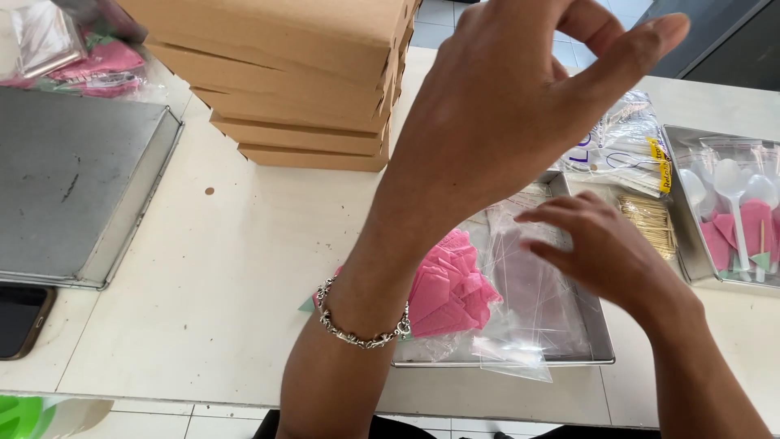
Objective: Assembling and packing cutlery sets consisting of a napkin, a toothpick, and a plastic spoon into clear plastic bags.
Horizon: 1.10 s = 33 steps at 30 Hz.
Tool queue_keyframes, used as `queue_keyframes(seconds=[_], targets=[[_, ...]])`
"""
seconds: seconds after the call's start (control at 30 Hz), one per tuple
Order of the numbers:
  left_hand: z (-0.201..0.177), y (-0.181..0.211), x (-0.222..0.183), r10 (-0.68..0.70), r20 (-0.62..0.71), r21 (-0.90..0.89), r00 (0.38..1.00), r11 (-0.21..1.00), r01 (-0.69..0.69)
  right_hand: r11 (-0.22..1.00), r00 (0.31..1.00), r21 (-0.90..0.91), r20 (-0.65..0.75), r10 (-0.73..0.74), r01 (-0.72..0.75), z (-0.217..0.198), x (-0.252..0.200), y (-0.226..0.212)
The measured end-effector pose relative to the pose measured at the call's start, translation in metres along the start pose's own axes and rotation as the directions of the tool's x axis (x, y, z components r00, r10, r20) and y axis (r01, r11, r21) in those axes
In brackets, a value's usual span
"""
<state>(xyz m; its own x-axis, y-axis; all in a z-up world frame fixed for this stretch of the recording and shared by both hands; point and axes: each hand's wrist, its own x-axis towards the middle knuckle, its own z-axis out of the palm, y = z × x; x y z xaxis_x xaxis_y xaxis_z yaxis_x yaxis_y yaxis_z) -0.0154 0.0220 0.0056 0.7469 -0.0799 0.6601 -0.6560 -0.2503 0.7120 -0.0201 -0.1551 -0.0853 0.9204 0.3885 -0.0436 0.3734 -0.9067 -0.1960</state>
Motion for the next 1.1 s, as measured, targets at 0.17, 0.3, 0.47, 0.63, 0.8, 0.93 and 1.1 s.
queue_keyframes(seconds=[0.17,0.3,0.47,0.63,0.8,0.93,1.1], targets=[[0.004,-0.001,-0.001,0.032,0.001,0.027,0.999,0.999,-0.032,0.985,0.999,-0.170,0.049,0.013,-0.004,0.034,-0.020,0.013],[0.004,0.000,-0.001,0.050,0.038,0.022,0.998,0.998,-0.051,0.991,0.992,-0.127,-0.107,-0.061,0.047,0.040,-0.026,0.017],[0.007,0.000,-0.001,0.022,0.096,0.042,0.995,0.999,-0.026,0.986,0.963,-0.022,-0.216,-0.163,0.162,0.037,-0.027,0.019],[0.009,0.001,0.002,-0.018,0.204,0.076,0.979,0.997,0.002,0.934,0.888,0.181,-0.406,-0.216,0.310,0.013,-0.026,0.012],[0.015,-0.003,0.005,-0.136,0.320,0.193,0.937,0.978,0.076,0.917,0.808,0.185,-0.554,-0.201,0.355,-0.015,-0.020,0.011],[0.017,-0.014,0.005,-0.328,0.451,0.274,0.830,0.936,0.220,0.876,0.707,0.232,-0.690,-0.159,0.423,-0.038,-0.008,0.010],[0.015,-0.002,0.016,-0.560,0.340,0.386,0.756,0.816,0.431,0.702,0.704,0.440,-0.699,-0.125,0.560,-0.067,0.009,0.005]])
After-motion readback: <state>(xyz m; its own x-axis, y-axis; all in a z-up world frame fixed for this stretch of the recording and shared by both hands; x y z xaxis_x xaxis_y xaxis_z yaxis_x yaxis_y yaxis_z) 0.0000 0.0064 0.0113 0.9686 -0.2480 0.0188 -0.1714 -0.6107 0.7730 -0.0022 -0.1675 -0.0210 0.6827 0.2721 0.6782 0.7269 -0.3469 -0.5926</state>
